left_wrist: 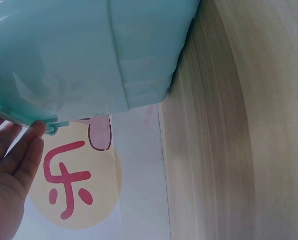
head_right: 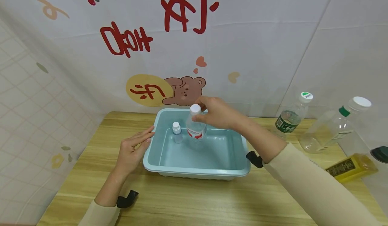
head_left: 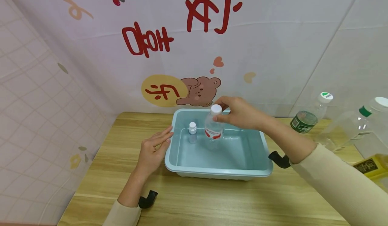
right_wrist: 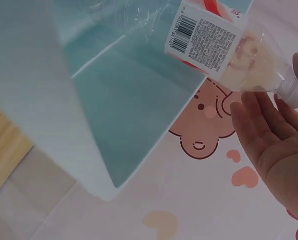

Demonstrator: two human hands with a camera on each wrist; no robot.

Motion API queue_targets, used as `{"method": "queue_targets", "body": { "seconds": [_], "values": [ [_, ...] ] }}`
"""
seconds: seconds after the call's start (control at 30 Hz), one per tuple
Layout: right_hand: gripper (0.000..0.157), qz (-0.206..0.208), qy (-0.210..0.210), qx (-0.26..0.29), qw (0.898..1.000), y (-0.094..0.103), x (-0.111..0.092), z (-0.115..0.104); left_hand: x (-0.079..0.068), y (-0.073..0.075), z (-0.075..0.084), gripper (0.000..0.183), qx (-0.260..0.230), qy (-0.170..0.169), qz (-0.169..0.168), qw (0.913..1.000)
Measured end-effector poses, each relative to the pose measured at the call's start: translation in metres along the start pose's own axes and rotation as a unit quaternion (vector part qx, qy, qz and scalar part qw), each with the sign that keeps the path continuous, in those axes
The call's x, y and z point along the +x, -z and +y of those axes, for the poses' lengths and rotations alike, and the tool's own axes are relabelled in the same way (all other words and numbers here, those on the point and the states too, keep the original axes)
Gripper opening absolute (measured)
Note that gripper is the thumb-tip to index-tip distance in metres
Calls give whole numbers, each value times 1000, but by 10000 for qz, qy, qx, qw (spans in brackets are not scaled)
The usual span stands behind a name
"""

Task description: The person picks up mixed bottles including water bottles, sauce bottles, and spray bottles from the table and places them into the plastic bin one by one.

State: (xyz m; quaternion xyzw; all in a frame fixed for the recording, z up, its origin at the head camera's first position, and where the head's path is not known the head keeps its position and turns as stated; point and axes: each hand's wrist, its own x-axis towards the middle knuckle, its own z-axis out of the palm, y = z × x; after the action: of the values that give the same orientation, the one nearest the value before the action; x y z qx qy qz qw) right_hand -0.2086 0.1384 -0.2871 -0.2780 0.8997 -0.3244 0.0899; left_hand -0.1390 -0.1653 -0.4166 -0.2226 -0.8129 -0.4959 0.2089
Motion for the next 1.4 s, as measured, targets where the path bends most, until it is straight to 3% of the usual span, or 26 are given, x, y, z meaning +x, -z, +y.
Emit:
{"method": "queue_targets", "body": {
  "seconds": [0.73, 1.07, 1.4],
  "values": [
    [40, -144, 160, -507, 9985, 7, -10, -6, 1, 0, 1, 24, -27, -108, 33, 9999],
    [41, -154, 255, -378, 9988, 12, -15, -8, 0, 0, 0, 24, -15, -31, 26, 10000],
    [47, 288, 396, -659, 9966, 29, -29, -11, 0, -1, 2, 23, -189, -55, 40, 9998]
  ]
}}
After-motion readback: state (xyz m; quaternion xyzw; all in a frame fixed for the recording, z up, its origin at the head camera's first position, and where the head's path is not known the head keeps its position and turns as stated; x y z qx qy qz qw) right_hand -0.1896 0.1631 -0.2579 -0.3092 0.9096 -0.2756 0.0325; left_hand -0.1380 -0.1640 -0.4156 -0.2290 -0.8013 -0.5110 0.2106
